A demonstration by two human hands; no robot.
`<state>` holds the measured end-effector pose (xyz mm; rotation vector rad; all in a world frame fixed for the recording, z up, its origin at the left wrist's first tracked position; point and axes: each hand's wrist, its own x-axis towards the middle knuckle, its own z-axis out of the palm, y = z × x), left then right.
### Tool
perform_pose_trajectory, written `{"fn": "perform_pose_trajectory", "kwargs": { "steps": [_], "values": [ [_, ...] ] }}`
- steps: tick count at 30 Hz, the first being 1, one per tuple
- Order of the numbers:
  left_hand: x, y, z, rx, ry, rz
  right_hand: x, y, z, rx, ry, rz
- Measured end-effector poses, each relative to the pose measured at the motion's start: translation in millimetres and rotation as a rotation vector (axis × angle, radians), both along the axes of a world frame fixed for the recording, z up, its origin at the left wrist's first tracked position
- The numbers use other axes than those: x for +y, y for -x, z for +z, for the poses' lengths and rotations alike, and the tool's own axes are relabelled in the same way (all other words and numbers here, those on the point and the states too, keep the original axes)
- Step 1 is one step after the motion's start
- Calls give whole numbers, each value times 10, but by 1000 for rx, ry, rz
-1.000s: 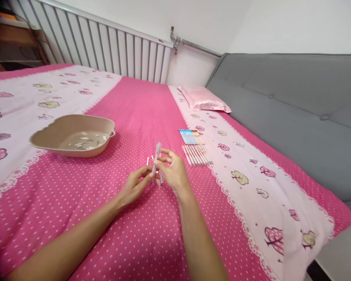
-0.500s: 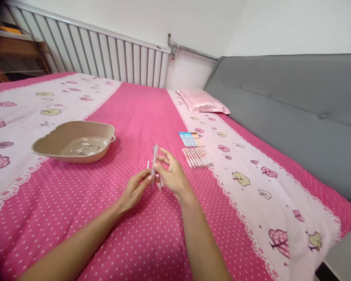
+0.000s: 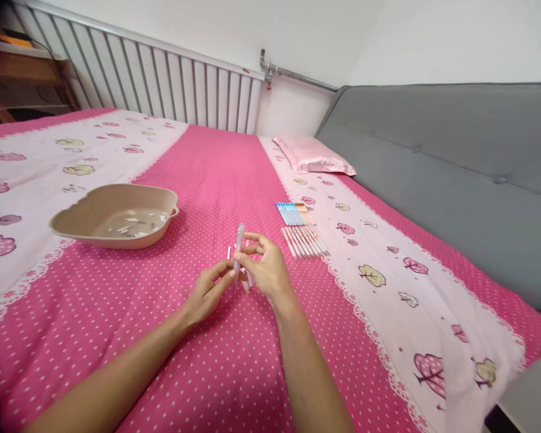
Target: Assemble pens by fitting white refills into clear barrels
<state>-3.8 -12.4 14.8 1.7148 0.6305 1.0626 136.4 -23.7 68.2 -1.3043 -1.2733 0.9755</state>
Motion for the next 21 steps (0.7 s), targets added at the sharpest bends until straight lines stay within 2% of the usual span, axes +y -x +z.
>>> {"fn": "perform_pose_trajectory", "kwargs": {
  "steps": [6,12,15,21],
  "values": [
    [-1,0,-10,4,0,19,19,23,-38,-55,-18,-43],
    [3,6,-10,-16,41,-5,-25,-17,28,161,5,152],
    [-1,0,-15,-39,50,-33,-48,-33,68,202,33,209],
    [-7,-2,-11,-53,36,-26,-28,-30,41,134,34,135]
  ]
}}
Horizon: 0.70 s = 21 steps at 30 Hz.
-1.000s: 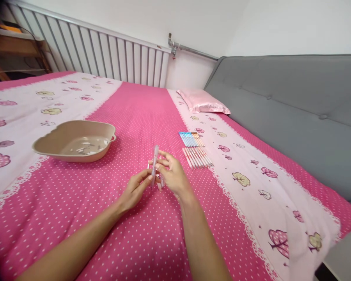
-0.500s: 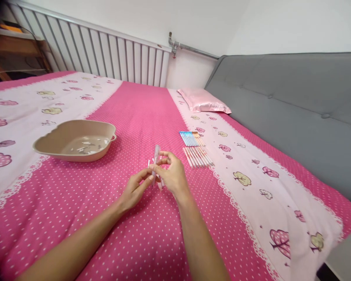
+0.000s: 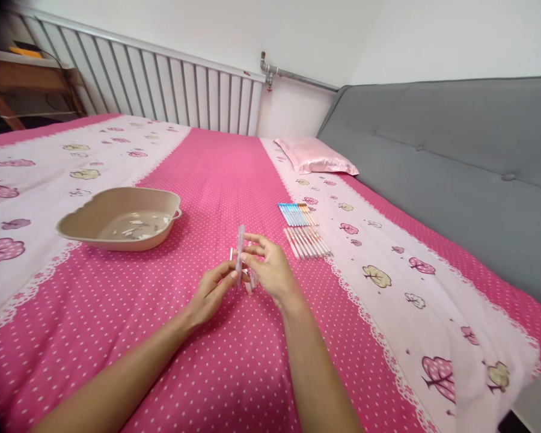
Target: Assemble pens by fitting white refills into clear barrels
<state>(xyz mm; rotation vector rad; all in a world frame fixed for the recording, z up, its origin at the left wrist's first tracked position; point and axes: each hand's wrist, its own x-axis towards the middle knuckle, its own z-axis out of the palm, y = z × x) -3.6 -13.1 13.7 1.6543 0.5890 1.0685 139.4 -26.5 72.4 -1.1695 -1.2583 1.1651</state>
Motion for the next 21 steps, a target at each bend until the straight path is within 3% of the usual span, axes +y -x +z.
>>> {"fn": "perform_pose_trajectory", "kwargs": {
  "steps": [9,17,21],
  "values": [
    [7,-3,6,21,-6,8,19,32,-27,-194,-51,-159],
    [8,4,-9,-25,24,-21,-10,-6,15,22,18,48],
    [7,2,-18,-36,24,-30,5,7,-16,25,46,45]
  ]
}}
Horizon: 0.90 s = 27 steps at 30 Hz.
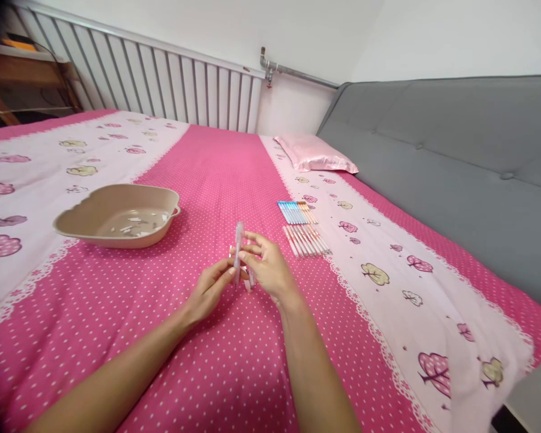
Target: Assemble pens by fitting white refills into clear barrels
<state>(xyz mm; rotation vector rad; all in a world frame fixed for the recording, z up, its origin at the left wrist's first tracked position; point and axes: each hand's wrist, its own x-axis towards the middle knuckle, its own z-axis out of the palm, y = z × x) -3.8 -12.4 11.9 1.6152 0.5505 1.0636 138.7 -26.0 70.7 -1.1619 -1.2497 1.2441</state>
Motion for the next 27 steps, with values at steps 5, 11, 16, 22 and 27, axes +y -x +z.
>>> {"fn": "perform_pose_trajectory", "kwargs": {
  "steps": [5,11,16,22,27],
  "values": [
    [-1,-6,12,30,-5,30,37,16,-49,-161,-62,-135],
    [-7,-16,13,27,22,38,44,5,-66,-203,-97,-165],
    [-9,-11,26,-12,72,-5,6,-23,4,-41,-33,-18],
    [-7,0,48,9,45,7,11,2,11,-57,-10,-12],
    [8,-7,14,22,43,19,33,21,2,-163,-53,-107]
  ]
}}
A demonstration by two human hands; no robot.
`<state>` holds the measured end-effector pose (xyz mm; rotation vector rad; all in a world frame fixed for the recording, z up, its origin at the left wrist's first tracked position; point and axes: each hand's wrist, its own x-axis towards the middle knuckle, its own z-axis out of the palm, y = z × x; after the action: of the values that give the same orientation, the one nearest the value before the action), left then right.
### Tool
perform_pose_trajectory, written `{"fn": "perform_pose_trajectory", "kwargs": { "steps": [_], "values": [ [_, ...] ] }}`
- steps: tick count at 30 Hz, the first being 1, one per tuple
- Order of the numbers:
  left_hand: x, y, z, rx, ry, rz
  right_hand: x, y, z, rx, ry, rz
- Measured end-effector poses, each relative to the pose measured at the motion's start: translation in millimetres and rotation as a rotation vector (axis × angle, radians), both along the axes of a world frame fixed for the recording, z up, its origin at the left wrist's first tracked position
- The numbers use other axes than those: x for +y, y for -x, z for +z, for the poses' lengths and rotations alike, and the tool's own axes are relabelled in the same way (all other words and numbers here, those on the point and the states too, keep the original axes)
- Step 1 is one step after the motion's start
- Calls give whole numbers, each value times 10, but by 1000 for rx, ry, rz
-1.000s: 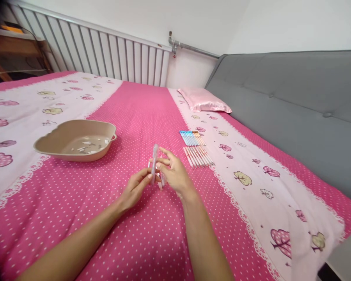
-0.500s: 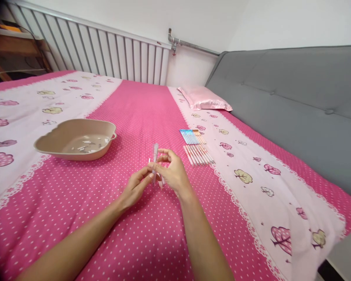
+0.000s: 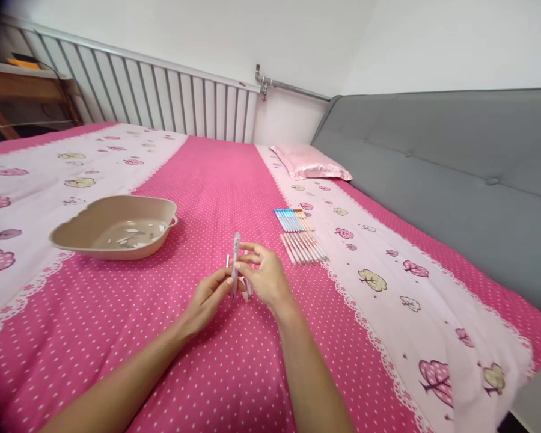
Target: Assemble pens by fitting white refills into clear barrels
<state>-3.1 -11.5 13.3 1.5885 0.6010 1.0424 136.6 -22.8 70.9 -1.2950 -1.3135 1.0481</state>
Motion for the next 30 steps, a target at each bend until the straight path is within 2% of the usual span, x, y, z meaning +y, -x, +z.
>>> {"fn": "perform_pose_trajectory", "kwargs": {
  "steps": [10,18,25,30],
  "values": [
    [16,5,9,24,-29,43,-1,37,-10,-6,-22,-78],
    [23,18,21,25,-19,-33,16,34,-26,168,56,90],
    [39,1,47,53,-26,57,39,85,-45,97,13,-24],
    [43,10,26,92,-20,123,29,135,-72,40,12,-50]
  ]
}}
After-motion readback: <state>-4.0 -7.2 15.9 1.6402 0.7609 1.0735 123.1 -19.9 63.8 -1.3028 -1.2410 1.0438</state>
